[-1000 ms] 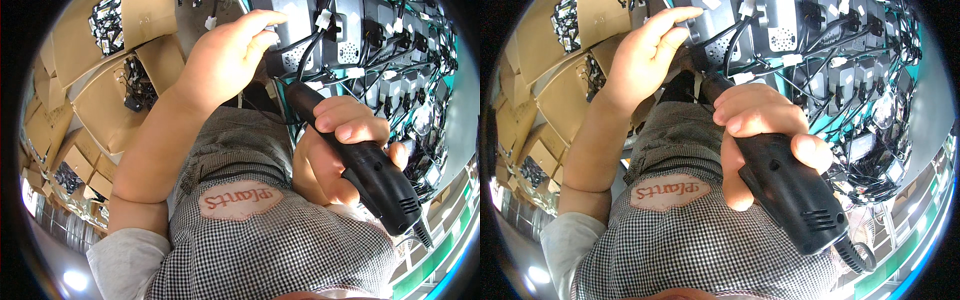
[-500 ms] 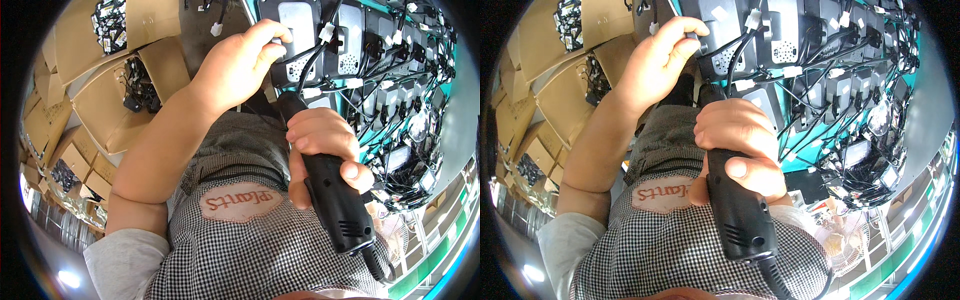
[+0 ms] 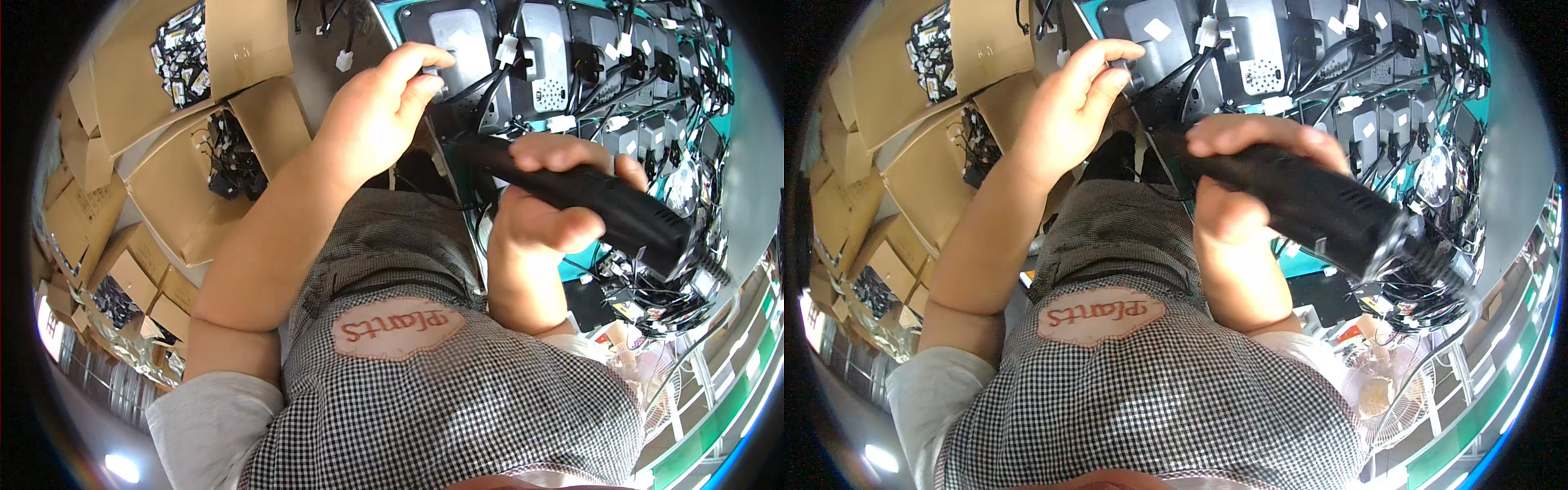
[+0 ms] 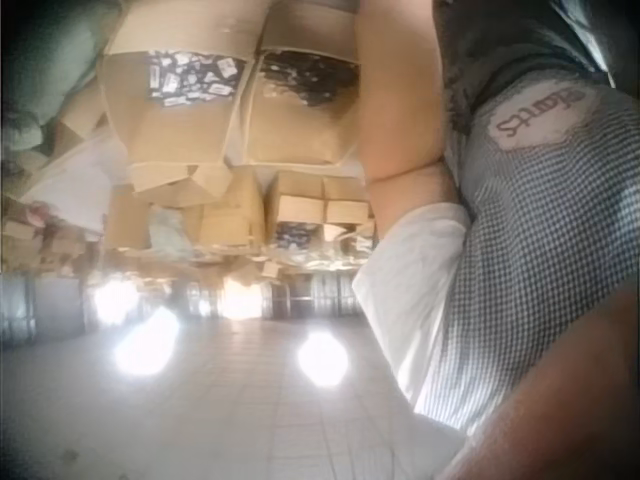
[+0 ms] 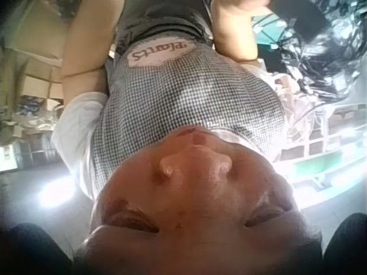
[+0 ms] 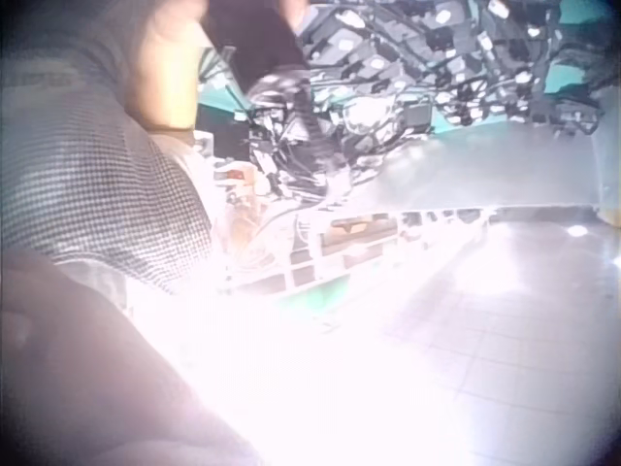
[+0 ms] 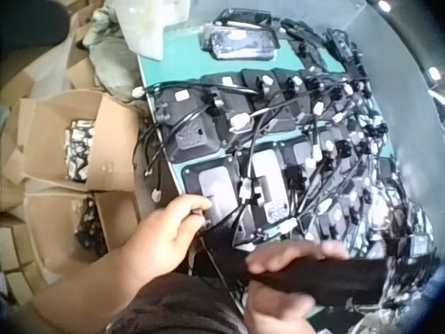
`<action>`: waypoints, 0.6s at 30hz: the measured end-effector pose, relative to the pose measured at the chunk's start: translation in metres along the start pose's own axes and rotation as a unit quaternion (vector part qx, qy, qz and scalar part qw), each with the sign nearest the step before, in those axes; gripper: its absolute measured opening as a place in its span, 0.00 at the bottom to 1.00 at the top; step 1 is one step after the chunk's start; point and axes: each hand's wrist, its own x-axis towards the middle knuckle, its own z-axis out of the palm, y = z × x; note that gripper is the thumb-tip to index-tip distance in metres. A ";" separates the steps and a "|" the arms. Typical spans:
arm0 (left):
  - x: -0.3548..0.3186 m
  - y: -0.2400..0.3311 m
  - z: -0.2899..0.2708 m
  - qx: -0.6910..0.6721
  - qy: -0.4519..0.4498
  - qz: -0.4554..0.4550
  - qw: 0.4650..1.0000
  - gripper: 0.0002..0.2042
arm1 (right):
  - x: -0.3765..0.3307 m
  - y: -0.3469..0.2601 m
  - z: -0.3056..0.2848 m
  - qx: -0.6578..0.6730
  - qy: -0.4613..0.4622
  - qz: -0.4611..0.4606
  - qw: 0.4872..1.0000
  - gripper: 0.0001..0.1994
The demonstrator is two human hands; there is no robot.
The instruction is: The person fastens screws onto black plastic electronic components using an electric screwdriver.
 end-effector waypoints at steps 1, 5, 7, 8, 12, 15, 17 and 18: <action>0.000 0.000 0.000 -0.010 0.002 -0.016 1.000 0.06 | 0.008 -0.006 -0.010 0.053 0.009 0.017 0.998 0.30; -0.019 0.014 -0.014 -0.345 0.017 -0.214 0.914 0.11 | 0.030 -0.046 -0.030 0.047 0.078 -0.029 0.995 0.31; -0.028 0.015 -0.022 -0.465 0.026 -0.307 0.830 0.12 | 0.034 -0.060 -0.038 -0.009 0.121 -0.055 0.991 0.31; -0.030 0.021 -0.019 -0.464 0.021 -0.305 0.831 0.12 | 0.035 -0.066 -0.044 -0.015 0.127 -0.061 0.990 0.31; -0.038 0.035 -0.008 -0.490 0.003 -0.399 0.775 0.13 | 0.040 -0.082 -0.054 -0.002 0.127 -0.070 0.989 0.31; -0.041 0.042 -0.006 -0.482 -0.103 -0.394 0.776 0.14 | 0.038 -0.087 -0.057 0.009 0.136 -0.073 0.988 0.31; -0.039 0.050 0.003 -0.471 -0.137 -0.352 0.798 0.15 | 0.040 -0.092 -0.054 0.009 0.140 -0.062 0.988 0.30; -0.039 0.053 0.010 -0.461 -0.135 -0.351 0.804 0.14 | 0.041 -0.095 -0.054 0.009 0.141 -0.047 0.989 0.29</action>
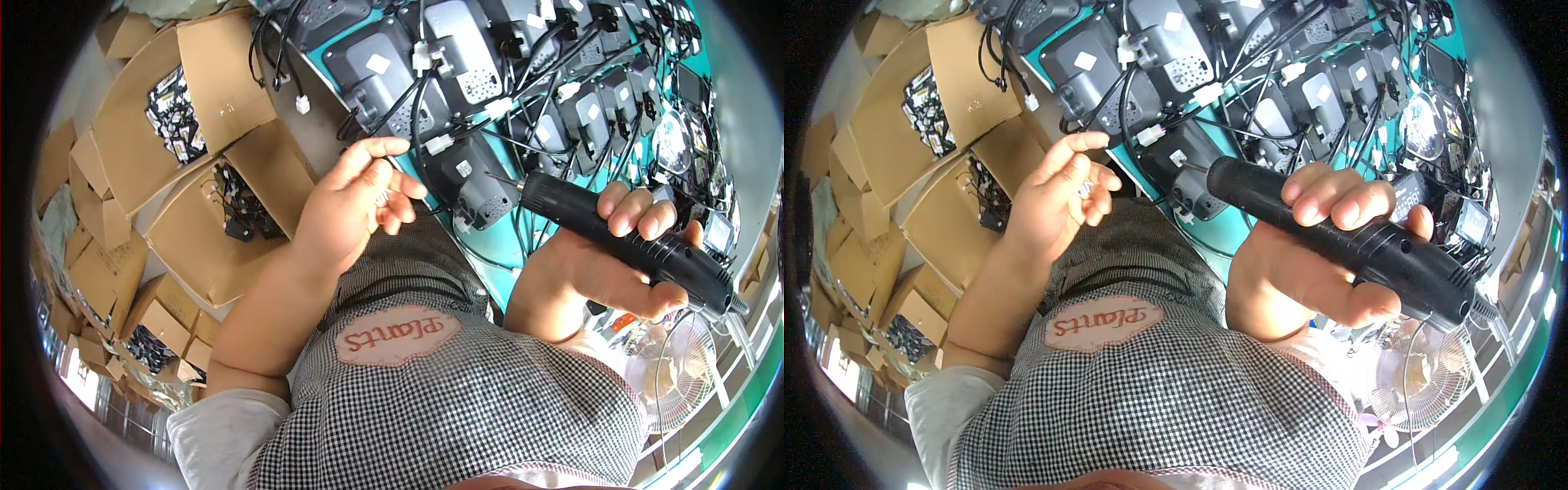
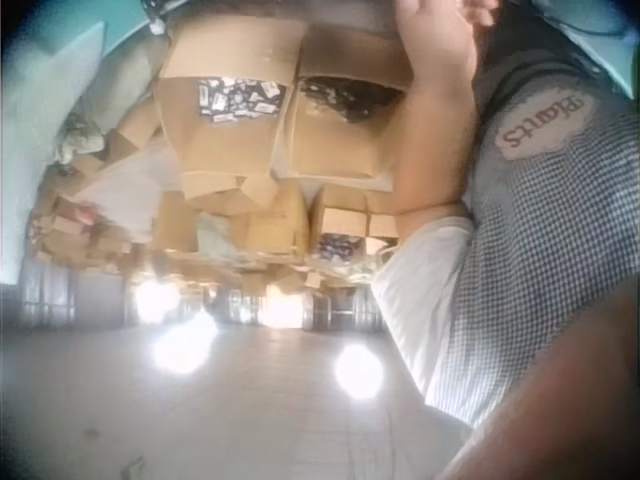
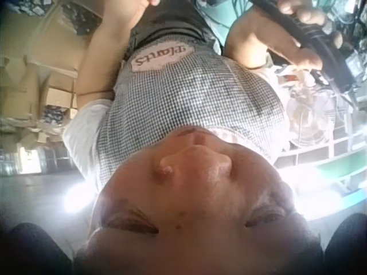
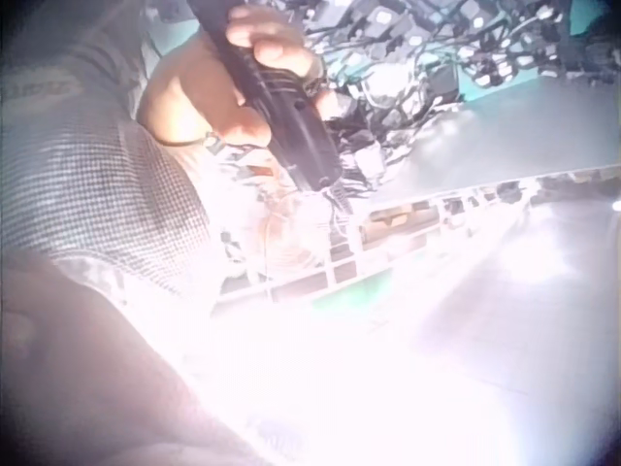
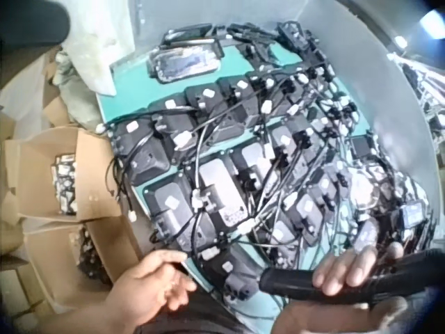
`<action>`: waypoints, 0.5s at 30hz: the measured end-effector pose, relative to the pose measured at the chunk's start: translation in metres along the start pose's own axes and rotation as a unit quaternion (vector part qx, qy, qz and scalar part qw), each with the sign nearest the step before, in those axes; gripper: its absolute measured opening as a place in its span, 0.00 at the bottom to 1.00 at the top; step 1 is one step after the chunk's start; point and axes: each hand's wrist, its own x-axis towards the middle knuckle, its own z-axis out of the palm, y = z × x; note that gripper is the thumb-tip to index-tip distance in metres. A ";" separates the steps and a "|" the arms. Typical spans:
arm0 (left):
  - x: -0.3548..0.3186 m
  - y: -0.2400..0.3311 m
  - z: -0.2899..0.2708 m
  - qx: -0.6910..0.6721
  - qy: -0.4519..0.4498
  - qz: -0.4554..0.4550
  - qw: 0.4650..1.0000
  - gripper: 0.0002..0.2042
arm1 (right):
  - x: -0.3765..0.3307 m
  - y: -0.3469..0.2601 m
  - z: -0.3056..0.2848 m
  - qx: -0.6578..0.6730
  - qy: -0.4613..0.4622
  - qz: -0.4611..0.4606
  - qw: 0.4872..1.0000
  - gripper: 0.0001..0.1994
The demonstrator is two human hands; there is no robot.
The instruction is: The person fastens screws onto black plastic electronic components using an electric screwdriver.
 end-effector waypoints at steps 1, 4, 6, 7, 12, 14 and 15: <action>0.002 0.000 0.005 -0.002 -0.005 -0.007 1.000 0.10 | 0.001 -0.003 -0.002 0.001 0.002 -0.007 1.000 0.29; 0.007 -0.004 0.008 -0.048 -0.078 -0.023 0.996 0.08 | 0.005 -0.007 -0.008 -0.003 -0.012 -0.008 1.000 0.29; 0.010 -0.007 0.015 -0.025 -0.084 -0.023 0.996 0.08 | 0.007 -0.010 -0.009 0.002 0.002 -0.016 1.000 0.29; 0.010 -0.007 0.019 -0.007 -0.087 -0.025 0.996 0.08 | 0.008 -0.012 -0.009 0.004 0.014 -0.019 1.000 0.30; 0.018 -0.012 0.036 -0.008 -0.008 0.012 1.000 0.08 | 0.017 -0.016 -0.015 0.016 0.047 -0.033 0.998 0.32; 0.024 -0.018 0.036 -0.025 -0.022 0.022 0.999 0.07 | 0.020 -0.017 -0.019 0.015 0.045 -0.033 0.998 0.32; 0.026 -0.019 0.037 -0.044 -0.038 0.028 0.998 0.06 | 0.021 -0.018 -0.020 0.009 0.043 -0.032 0.999 0.32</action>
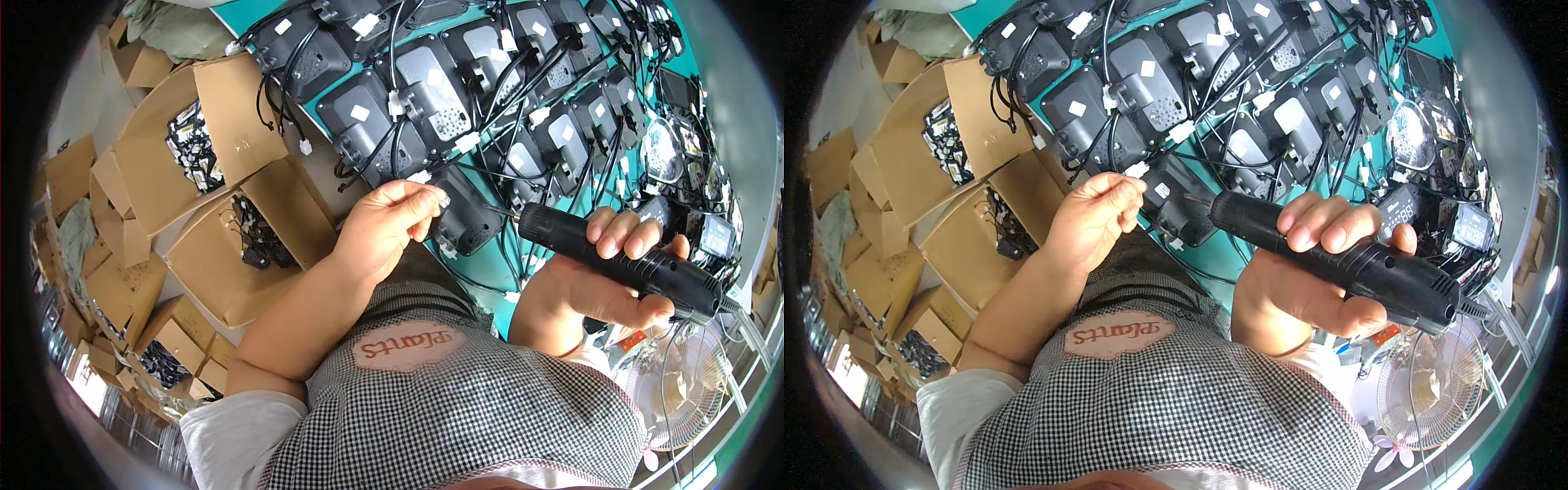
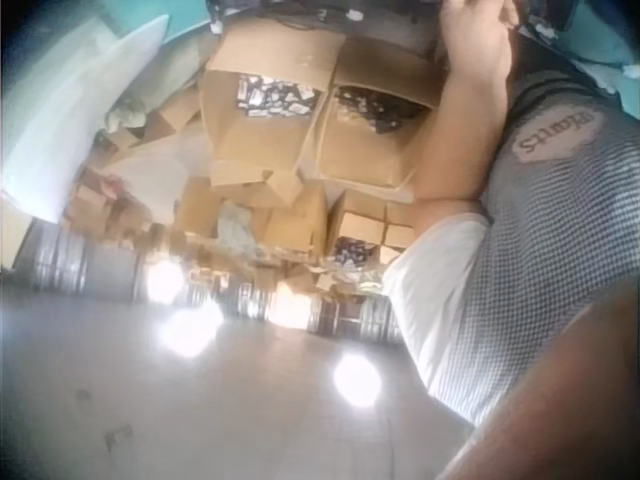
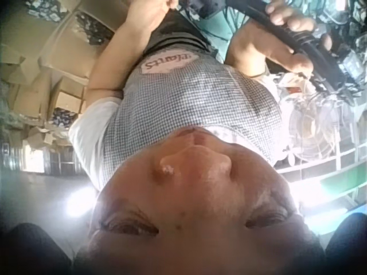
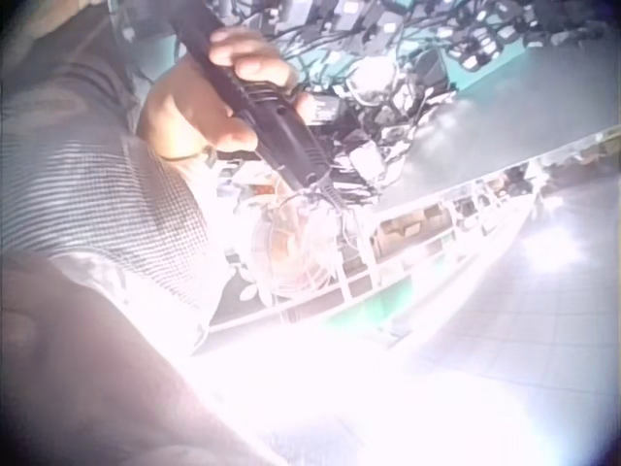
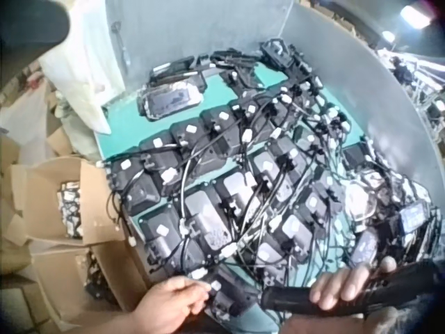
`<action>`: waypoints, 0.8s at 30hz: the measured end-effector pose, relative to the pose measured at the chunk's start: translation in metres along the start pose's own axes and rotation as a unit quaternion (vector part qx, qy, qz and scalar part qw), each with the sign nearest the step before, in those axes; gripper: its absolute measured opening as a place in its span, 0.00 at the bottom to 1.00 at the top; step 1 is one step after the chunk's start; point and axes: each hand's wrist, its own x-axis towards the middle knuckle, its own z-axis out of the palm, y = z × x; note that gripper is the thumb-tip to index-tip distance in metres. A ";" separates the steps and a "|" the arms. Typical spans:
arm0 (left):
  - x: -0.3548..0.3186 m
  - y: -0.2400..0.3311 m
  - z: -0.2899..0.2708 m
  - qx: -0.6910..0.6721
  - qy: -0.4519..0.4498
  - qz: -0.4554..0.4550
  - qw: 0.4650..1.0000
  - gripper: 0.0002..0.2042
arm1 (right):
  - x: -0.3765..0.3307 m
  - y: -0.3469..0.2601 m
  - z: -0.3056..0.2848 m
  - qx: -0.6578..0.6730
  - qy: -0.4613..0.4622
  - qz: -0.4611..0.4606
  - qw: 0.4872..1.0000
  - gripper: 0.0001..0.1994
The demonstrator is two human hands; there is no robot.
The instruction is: The person fastens screws onto black plastic electronic components using an electric screwdriver.
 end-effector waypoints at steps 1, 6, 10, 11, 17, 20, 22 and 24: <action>0.000 0.002 0.005 -0.001 0.002 -0.012 1.000 0.07 | 0.001 -0.001 0.000 0.002 0.001 -0.001 1.000 0.32; -0.001 0.017 0.039 0.053 0.040 -0.087 0.994 0.07 | 0.009 -0.007 0.004 0.031 0.036 0.000 0.999 0.32; -0.003 0.009 0.052 0.100 0.009 -0.064 0.993 0.06 | 0.016 -0.009 0.008 0.096 0.018 0.023 0.995 0.30; -0.004 0.006 0.054 0.088 -0.008 -0.036 0.995 0.06 | 0.017 -0.008 0.004 0.117 0.008 0.029 0.993 0.31; 0.005 0.001 0.069 0.136 -0.053 0.044 0.988 0.06 | 0.029 -0.011 -0.007 0.157 -0.027 0.031 0.987 0.29; 0.010 0.001 0.076 0.140 -0.062 0.053 0.987 0.07 | 0.035 -0.011 -0.013 0.170 -0.024 0.037 0.984 0.29; 0.014 0.002 0.081 0.185 -0.064 0.058 0.979 0.07 | 0.039 -0.011 -0.019 0.174 -0.019 0.039 0.984 0.29; 0.018 0.005 0.086 0.228 -0.065 0.064 0.969 0.08 | 0.043 -0.011 -0.022 0.179 -0.016 0.037 0.983 0.29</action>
